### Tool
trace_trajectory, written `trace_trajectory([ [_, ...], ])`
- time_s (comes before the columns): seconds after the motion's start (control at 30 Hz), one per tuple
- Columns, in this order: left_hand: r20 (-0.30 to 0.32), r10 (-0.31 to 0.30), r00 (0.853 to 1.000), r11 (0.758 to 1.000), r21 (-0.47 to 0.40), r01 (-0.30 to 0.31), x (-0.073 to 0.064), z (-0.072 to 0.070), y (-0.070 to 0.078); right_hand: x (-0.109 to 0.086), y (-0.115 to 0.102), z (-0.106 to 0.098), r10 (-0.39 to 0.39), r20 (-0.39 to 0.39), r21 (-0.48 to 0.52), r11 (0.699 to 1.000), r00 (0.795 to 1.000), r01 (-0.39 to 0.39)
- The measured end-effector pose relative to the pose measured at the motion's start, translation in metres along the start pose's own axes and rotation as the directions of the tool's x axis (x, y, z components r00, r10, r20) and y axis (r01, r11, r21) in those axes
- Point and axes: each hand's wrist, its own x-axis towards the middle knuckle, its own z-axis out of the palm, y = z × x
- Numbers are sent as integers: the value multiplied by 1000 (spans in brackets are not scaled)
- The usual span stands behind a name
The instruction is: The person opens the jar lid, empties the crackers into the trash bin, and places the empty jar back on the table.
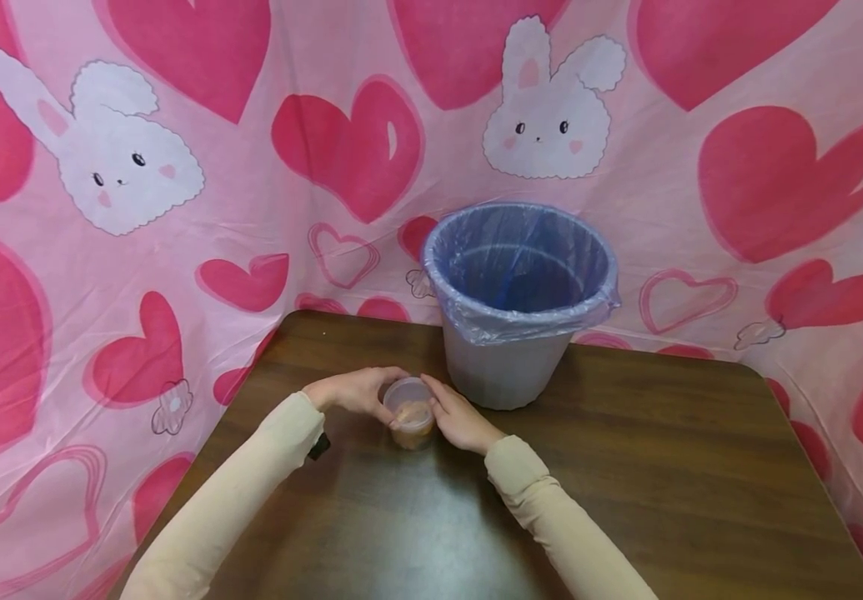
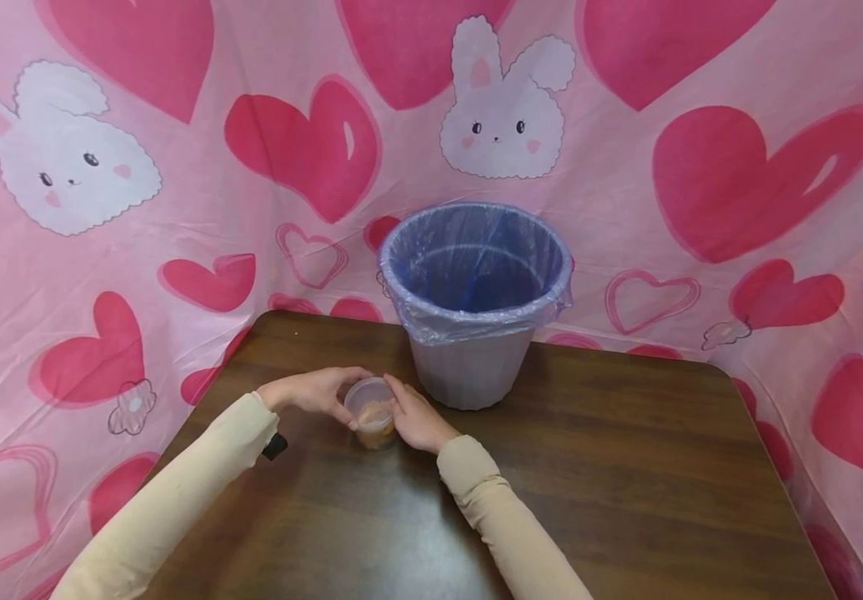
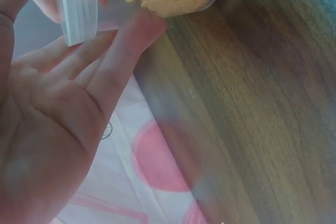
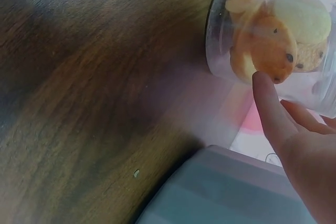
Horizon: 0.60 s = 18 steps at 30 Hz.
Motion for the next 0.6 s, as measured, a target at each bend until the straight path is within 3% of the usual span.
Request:
trace_trajectory([
  [0.6, 9, 18, 1000, 999, -34, -18, 2, 7, 5, -5, 0, -4, 22, -18, 9, 1000, 1000, -21],
])
